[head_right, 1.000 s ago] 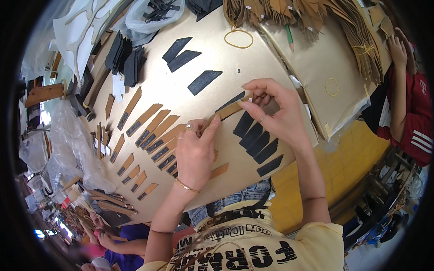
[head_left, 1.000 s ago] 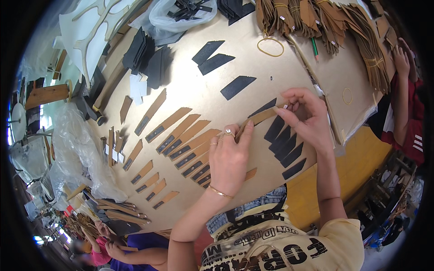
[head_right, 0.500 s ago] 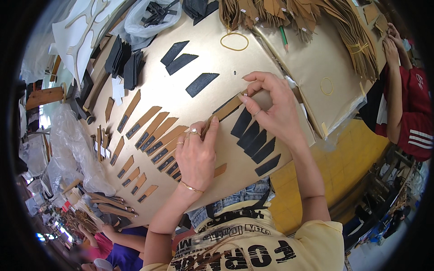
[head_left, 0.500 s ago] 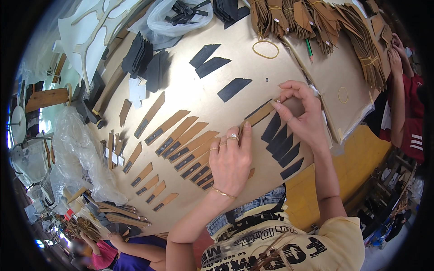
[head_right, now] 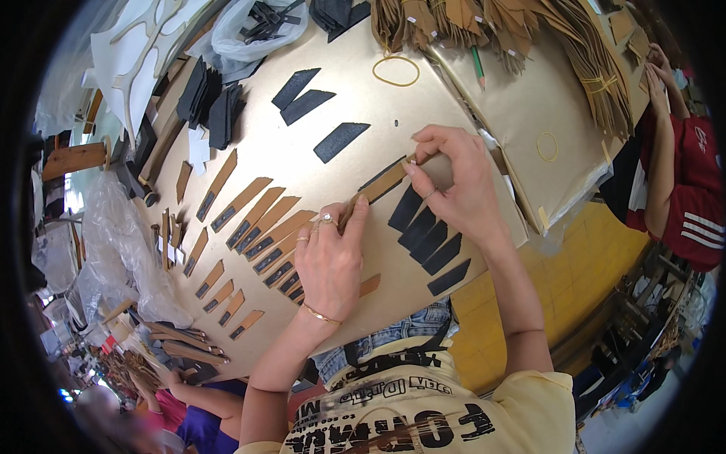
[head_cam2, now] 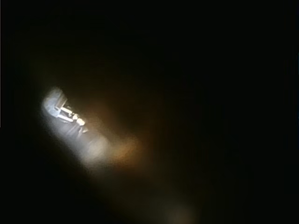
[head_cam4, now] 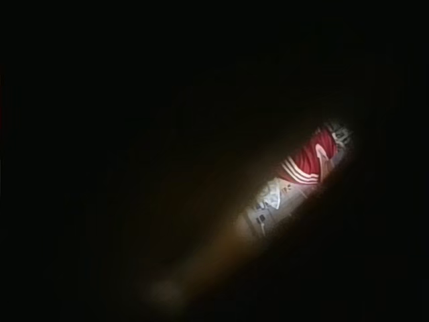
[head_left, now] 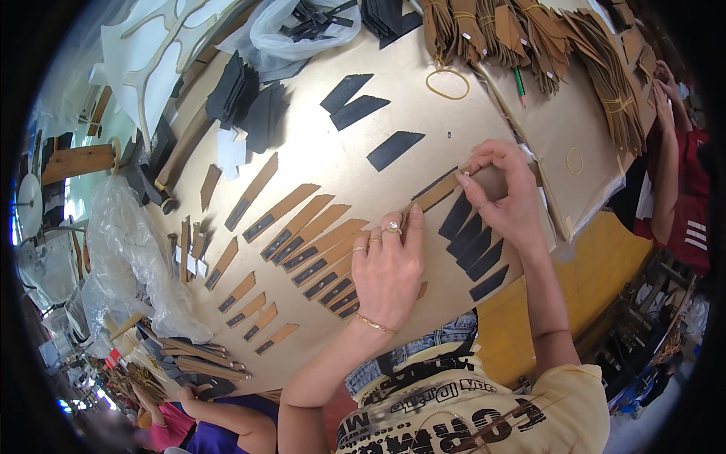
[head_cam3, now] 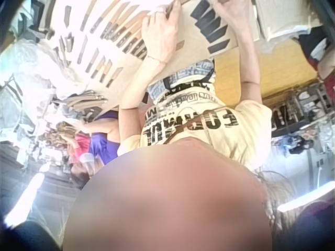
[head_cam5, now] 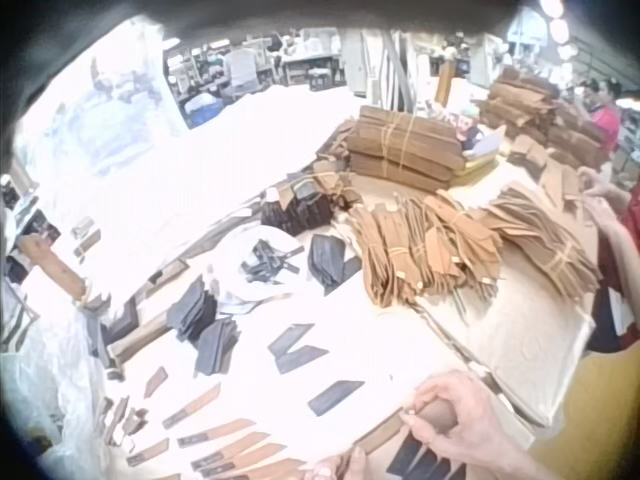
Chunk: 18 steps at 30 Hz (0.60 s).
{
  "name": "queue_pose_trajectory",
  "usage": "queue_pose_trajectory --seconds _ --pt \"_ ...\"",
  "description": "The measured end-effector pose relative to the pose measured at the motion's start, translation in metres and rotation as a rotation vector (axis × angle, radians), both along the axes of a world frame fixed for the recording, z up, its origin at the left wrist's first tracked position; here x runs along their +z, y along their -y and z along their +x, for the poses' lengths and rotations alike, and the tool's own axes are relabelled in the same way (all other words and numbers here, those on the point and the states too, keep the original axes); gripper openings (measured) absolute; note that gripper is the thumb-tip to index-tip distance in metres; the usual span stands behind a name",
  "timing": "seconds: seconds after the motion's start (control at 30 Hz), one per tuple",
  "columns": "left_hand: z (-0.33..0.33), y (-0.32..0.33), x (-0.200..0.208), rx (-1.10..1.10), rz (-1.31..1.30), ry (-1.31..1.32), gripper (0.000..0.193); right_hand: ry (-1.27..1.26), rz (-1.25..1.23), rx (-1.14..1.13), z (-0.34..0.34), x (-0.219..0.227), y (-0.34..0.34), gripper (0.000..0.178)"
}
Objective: The person repeatedly picks small black and tan leather pieces from a table, aligns them, and presses them together to form paired units. The person handles the pieces one at a time, occasionally repositioning them on the table, and continues the same assembly pattern throughout the clip.
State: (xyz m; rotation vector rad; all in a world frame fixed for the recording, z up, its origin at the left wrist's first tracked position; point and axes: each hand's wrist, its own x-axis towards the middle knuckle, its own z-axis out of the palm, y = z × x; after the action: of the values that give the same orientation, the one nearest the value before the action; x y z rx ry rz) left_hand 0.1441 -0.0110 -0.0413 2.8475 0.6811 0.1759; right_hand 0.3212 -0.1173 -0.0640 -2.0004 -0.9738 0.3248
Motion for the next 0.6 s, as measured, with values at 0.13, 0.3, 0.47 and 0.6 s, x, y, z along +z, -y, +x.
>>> queue_pose_trajectory --seconds 0.13,0.3,0.47,0.6 --pt "0.001 -0.001 0.002 0.010 -0.014 0.000 0.037 0.540 -0.109 0.205 -0.002 0.008 0.000 0.031" --pt "0.004 -0.009 0.010 0.038 -0.179 0.026 0.031 0.875 -0.323 0.217 -0.030 0.028 0.004 0.031" --pt "0.002 -0.033 0.019 0.069 -0.563 -0.019 0.027 0.717 -0.246 0.329 -0.050 0.032 -0.007 0.033" --pt "0.006 -0.038 0.023 0.172 -0.821 0.229 0.023 0.440 -0.177 0.268 -0.065 0.033 -0.013 0.036"
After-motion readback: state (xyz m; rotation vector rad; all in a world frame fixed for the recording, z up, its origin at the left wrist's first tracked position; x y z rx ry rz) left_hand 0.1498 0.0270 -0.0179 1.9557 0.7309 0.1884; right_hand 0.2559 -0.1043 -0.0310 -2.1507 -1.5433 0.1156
